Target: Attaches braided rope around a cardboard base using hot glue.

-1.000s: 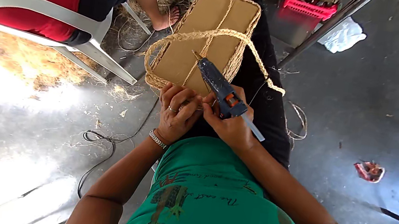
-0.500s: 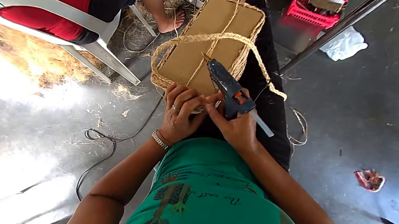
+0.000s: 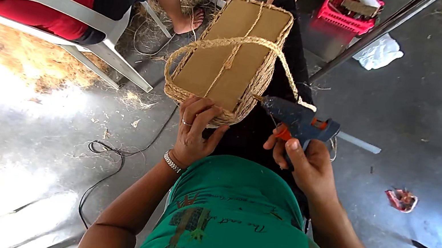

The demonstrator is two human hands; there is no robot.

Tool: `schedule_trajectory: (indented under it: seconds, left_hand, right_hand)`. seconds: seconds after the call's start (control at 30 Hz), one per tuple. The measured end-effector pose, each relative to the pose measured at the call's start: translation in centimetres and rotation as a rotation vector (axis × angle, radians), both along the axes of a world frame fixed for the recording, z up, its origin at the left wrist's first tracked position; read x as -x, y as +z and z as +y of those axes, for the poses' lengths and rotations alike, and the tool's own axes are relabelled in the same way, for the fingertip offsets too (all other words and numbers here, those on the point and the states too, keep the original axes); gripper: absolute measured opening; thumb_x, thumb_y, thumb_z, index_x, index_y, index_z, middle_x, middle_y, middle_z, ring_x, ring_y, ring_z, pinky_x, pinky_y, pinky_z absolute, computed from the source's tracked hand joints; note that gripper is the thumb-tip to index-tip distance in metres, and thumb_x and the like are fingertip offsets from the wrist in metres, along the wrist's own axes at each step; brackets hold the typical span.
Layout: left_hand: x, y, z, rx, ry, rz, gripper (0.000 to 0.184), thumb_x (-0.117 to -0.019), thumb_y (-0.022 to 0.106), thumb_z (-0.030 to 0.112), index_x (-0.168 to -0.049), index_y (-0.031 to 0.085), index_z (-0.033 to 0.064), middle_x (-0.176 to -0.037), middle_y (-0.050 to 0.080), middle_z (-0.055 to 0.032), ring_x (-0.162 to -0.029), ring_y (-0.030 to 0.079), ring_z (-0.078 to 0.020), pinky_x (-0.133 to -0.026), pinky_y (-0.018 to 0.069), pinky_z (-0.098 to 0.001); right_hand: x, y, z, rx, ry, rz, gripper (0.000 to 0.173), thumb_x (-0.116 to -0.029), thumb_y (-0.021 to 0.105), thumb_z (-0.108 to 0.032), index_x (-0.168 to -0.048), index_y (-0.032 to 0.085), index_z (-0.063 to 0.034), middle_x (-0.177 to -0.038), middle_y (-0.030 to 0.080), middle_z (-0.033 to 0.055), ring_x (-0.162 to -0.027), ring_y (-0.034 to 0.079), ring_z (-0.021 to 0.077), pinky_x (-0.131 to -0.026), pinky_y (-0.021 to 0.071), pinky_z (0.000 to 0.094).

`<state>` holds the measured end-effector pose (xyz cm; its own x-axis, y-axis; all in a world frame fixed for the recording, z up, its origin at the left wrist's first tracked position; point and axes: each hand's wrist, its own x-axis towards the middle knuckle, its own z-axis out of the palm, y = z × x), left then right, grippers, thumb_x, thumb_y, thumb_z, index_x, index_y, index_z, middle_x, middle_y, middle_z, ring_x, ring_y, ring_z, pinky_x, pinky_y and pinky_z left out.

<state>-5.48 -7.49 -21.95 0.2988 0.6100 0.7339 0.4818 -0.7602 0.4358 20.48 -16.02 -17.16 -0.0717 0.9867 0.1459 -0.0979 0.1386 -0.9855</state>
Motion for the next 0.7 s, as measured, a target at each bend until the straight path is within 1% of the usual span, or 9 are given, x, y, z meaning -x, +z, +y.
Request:
schedule_trajectory:
  seconds: [0.17,0.3,0.4,0.5,0.63,0.67,0.7]
  left_hand:
    - [-0.4,0.3,-0.2,-0.008,-0.003,0.002,0.032,-0.0947,0.072,0.028,-0.119,0.064,0.0082,-0.129,0.06,-0.0112,-0.133,0.05,-0.0295,-0.117,0.035,-0.0509]
    - [-0.6,0.3,-0.2,-0.013,-0.006,-0.001,0.031,-0.0939,0.073,0.027,-0.117,0.063,0.0087,-0.126,0.061,-0.0109,-0.132,0.051,-0.0292,-0.117,0.0343,-0.052]
    - [-0.7,0.3,-0.2,-0.004,-0.009,-0.004,0.028,-0.0939,0.073,0.026,-0.115,0.063,0.0105,-0.127,0.06,-0.0104,-0.132,0.05,-0.0286,-0.117,0.0342,-0.0523]
    - [-0.7,0.3,-0.2,0.004,-0.013,-0.002,0.028,-0.094,0.073,0.026,-0.115,0.063,0.0111,-0.128,0.059,-0.0104,-0.133,0.049,-0.0291,-0.117,0.0344,-0.0521]
    - [-0.7,0.3,-0.2,0.006,-0.019,0.004,0.027,-0.0939,0.072,0.025,-0.115,0.063,0.0112,-0.129,0.059,-0.011,-0.134,0.048,-0.0298,-0.118,0.0332,-0.0518]
    - [-0.8,0.4,-0.2,0.006,-0.021,0.002,0.028,-0.0939,0.073,0.025,-0.115,0.062,0.0111,-0.128,0.059,-0.0109,-0.134,0.048,-0.0297,-0.118,0.0329,-0.0517]
    - [-0.8,0.4,-0.2,0.003,-0.023,0.0,0.028,-0.0939,0.073,0.025,-0.115,0.062,0.0108,-0.128,0.059,-0.011,-0.134,0.049,-0.0296,-0.118,0.0331,-0.0518]
  right_hand:
    - [-0.5,0.4,-0.5,-0.029,0.034,-0.206,0.035,-0.1081,0.052,-0.037,-0.122,0.062,-0.0068,-0.09,0.071,0.0006,-0.059,0.057,0.004,-0.053,0.0501,0.0206]
    - [-0.5,1.0,-0.4,-0.051,0.038,-0.411,0.035,-0.107,0.054,-0.04,-0.113,0.066,-0.0085,-0.078,0.065,-0.0025,-0.059,0.058,0.0041,-0.053,0.0515,0.0229]
    - [-0.6,1.4,-0.1,-0.073,0.043,-0.501,0.036,-0.1071,0.052,-0.043,-0.111,0.067,-0.0104,-0.075,0.062,-0.0037,-0.06,0.057,0.0036,-0.054,0.051,0.0231]
    - [-0.9,1.9,0.2,-0.084,0.062,-0.555,0.037,-0.1068,0.052,-0.044,-0.114,0.066,-0.0107,-0.077,0.063,-0.0037,-0.061,0.058,0.0033,-0.055,0.0522,0.0234]
    - [-1.3,2.9,0.6,-0.12,0.079,-0.672,0.04,-0.106,0.053,-0.046,-0.119,0.065,-0.0103,-0.087,0.067,-0.0026,-0.072,0.063,0.0019,-0.065,0.0564,0.0234]
    - [-1.3,3.2,0.7,-0.128,0.078,-0.703,0.041,-0.1058,0.053,-0.046,-0.121,0.065,-0.0103,-0.088,0.068,-0.0023,-0.073,0.064,0.0022,-0.066,0.0569,0.0237]
    - [-1.4,3.5,0.8,-0.138,0.073,-0.735,0.041,-0.1057,0.053,-0.047,-0.12,0.065,-0.0101,-0.087,0.067,-0.0017,-0.073,0.064,0.0029,-0.066,0.0566,0.0241]
